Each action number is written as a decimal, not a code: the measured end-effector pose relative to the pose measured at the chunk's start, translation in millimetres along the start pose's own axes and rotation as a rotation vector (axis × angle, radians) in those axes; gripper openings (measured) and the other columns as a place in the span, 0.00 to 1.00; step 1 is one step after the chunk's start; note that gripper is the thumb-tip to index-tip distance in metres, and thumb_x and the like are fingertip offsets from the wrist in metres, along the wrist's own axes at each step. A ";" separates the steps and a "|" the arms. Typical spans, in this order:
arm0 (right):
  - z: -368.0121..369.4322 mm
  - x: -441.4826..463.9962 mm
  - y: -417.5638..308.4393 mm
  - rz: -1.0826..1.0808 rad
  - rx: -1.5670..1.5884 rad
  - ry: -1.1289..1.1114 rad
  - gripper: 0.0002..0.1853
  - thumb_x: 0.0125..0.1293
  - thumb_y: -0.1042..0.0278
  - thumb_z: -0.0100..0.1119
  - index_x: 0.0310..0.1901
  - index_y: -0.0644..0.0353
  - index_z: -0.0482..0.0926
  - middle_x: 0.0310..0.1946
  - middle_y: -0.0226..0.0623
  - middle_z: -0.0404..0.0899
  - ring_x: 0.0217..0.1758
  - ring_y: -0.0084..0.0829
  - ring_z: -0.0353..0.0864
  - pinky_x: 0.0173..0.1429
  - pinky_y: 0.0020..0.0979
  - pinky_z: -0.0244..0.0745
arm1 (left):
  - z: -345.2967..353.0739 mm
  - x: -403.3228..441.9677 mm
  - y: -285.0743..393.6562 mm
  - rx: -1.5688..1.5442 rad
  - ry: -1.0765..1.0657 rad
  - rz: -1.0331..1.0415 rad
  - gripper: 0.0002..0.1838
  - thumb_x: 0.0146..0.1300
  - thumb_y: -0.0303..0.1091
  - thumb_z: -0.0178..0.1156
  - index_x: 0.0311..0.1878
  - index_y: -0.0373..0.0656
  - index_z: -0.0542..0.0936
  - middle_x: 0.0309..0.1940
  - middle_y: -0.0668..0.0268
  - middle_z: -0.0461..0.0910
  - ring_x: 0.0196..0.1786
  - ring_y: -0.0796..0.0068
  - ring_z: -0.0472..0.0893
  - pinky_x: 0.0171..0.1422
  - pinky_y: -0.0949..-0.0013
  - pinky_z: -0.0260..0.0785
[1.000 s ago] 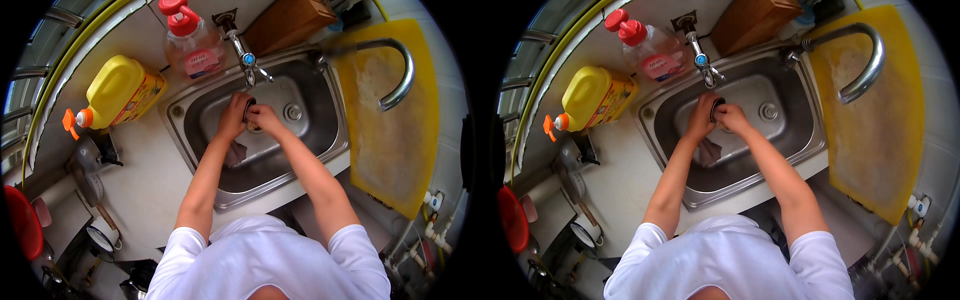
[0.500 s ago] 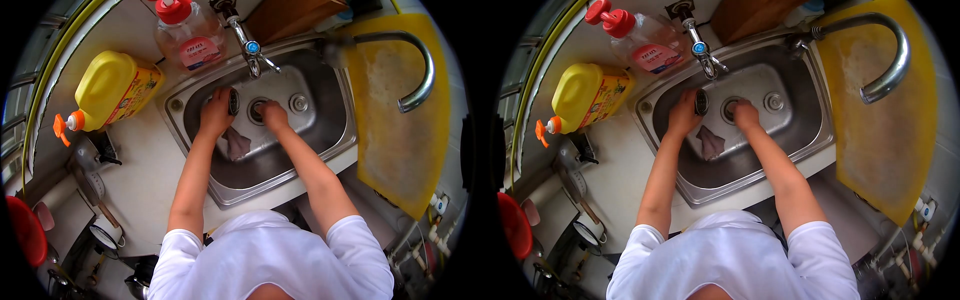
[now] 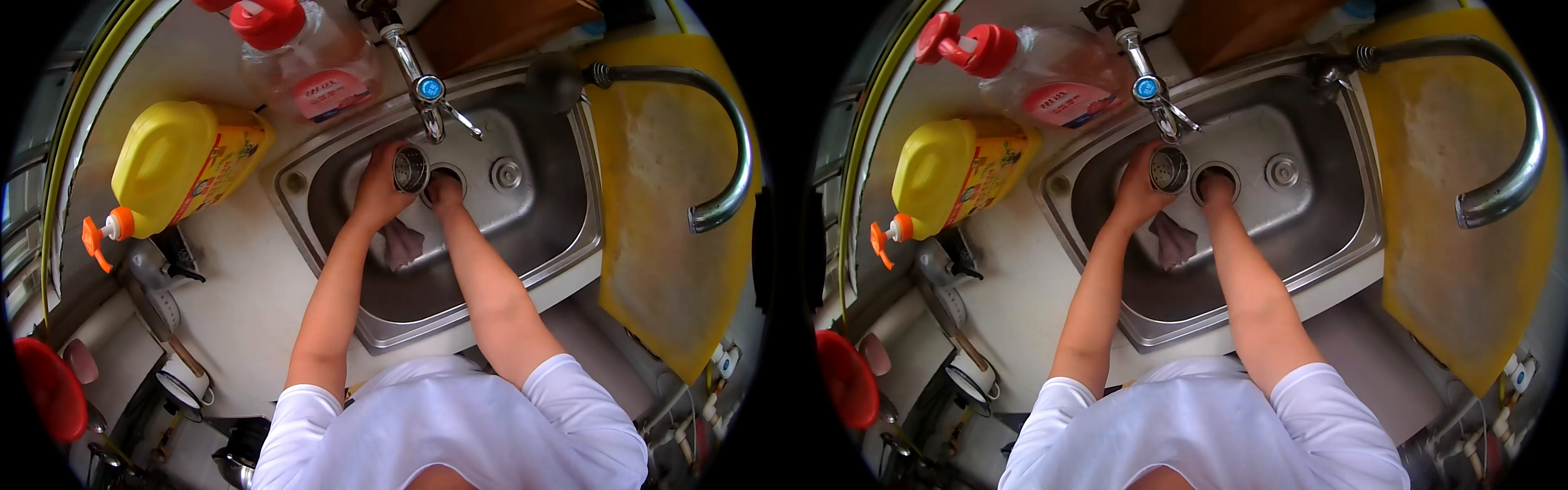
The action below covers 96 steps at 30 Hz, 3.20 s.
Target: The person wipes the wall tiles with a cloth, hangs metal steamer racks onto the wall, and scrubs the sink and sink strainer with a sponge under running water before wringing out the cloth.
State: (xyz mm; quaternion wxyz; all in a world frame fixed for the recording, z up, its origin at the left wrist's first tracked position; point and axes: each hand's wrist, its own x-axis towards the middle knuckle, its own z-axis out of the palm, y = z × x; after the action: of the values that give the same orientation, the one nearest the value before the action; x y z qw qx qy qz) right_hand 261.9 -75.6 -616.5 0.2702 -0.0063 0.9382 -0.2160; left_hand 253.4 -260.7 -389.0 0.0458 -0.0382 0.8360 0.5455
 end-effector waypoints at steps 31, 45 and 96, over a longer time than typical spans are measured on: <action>-153.4 -107.9 -110.5 -0.254 0.827 0.359 0.14 0.55 0.73 0.67 0.45 0.61 0.84 0.39 0.35 0.79 0.41 0.29 0.79 0.50 0.27 0.73 | 17.9 -6.5 -10.5 -0.287 0.023 -0.147 0.39 0.36 0.27 0.73 0.56 0.42 0.68 0.46 0.63 0.77 0.49 0.69 0.78 0.55 0.68 0.70; -179.9 -91.3 -98.3 -0.086 1.112 0.050 0.11 0.56 0.73 0.65 0.42 0.62 0.85 0.35 0.42 0.85 0.36 0.29 0.83 0.45 0.28 0.75 | 23.9 -19.0 6.8 -0.318 -0.227 -0.081 0.35 0.34 0.28 0.70 0.51 0.39 0.68 0.39 0.62 0.78 0.44 0.71 0.78 0.50 0.69 0.70; -193.5 -107.5 -59.2 0.263 1.235 0.264 0.17 0.61 0.72 0.60 0.52 0.68 0.78 0.43 0.34 0.81 0.44 0.21 0.79 0.48 0.22 0.72 | 67.7 -20.2 -56.7 0.294 0.275 -0.139 0.38 0.32 0.37 0.73 0.54 0.46 0.73 0.49 0.56 0.72 0.55 0.48 0.70 0.61 0.54 0.65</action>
State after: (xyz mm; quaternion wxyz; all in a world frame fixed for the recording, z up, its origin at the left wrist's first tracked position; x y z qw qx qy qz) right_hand 248.8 -37.7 -390.9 0.1304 0.2921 0.6594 -0.6804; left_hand 282.3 -221.2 -465.2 -0.0262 -0.1628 0.9003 0.4028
